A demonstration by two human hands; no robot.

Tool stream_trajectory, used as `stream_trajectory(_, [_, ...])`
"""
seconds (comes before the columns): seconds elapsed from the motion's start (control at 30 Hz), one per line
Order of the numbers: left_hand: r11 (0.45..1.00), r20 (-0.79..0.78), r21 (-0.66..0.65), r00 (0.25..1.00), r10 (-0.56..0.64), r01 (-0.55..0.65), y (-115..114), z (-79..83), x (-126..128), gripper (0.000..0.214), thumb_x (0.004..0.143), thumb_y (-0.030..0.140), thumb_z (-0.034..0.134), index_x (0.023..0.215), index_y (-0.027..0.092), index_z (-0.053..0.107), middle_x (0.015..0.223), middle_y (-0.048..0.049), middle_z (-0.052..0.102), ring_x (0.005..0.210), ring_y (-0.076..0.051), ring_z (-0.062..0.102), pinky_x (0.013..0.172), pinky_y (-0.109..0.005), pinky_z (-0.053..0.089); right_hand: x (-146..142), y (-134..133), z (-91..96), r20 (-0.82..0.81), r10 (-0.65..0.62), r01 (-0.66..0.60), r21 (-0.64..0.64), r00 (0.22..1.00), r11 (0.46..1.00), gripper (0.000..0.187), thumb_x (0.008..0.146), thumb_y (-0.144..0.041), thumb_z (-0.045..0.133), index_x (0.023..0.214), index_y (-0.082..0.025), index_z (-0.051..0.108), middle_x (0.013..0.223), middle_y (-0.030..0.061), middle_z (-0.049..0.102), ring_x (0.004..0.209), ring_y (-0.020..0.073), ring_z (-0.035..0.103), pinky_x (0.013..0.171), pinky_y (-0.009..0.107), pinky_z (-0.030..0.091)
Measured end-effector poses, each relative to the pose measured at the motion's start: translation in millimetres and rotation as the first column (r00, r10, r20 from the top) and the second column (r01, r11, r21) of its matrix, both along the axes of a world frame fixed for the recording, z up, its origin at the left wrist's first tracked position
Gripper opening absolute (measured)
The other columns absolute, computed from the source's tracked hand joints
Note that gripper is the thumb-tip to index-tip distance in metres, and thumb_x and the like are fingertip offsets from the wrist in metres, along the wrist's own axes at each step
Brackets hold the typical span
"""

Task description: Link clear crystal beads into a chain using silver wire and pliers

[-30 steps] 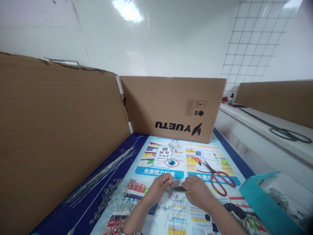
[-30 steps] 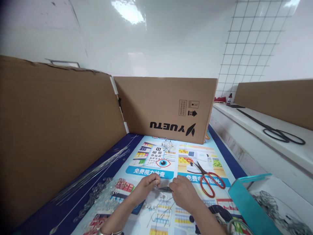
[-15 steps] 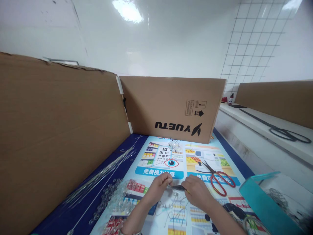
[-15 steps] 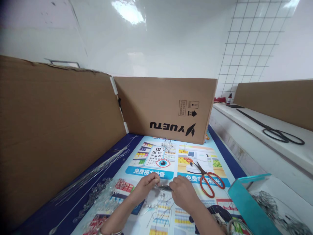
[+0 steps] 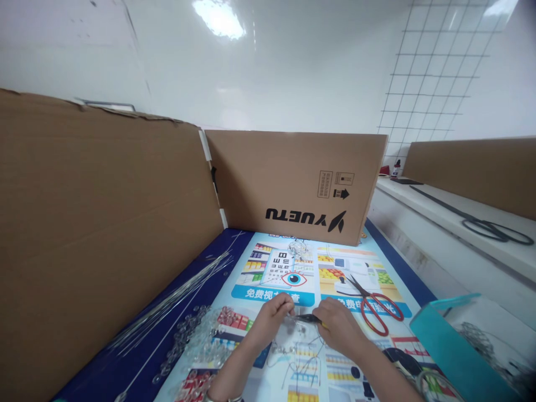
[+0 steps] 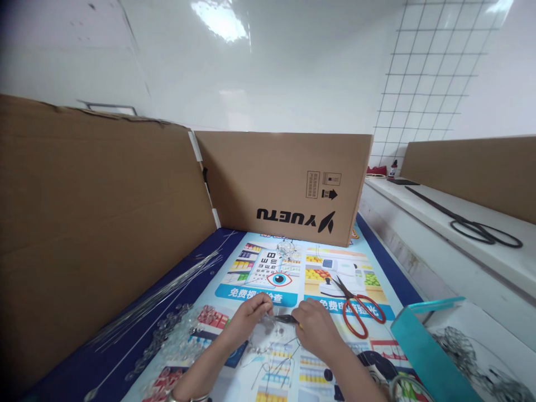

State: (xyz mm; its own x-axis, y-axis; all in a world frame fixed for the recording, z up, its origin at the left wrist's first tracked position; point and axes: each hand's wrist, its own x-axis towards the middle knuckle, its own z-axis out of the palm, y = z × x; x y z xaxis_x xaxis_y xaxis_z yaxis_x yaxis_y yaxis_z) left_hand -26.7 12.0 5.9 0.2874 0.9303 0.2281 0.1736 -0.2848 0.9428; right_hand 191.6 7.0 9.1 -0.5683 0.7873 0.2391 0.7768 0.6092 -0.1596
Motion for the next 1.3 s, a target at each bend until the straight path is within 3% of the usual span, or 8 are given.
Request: stream_trajectory(1.3, [0.998,-0.049,0.029,0.997,-0.056,0.057,-3.1,4.2,1.3,0.021,0.088,0.026,0.041,0.073,0.018,0.054,0.073,0.0001,0.054,0.071,-0.015,0.047,0.068,-0.024,0.035,-1.8,-2.7,5.7,0.092,0.034,-0.038,0.032,0.995,0.999,0.011,0.074,-0.012,0.047,0.074,-0.02,0.054,0.074,0.0015,0.055,0.076,0.0173,0.046,0.068,0.029,0.031])
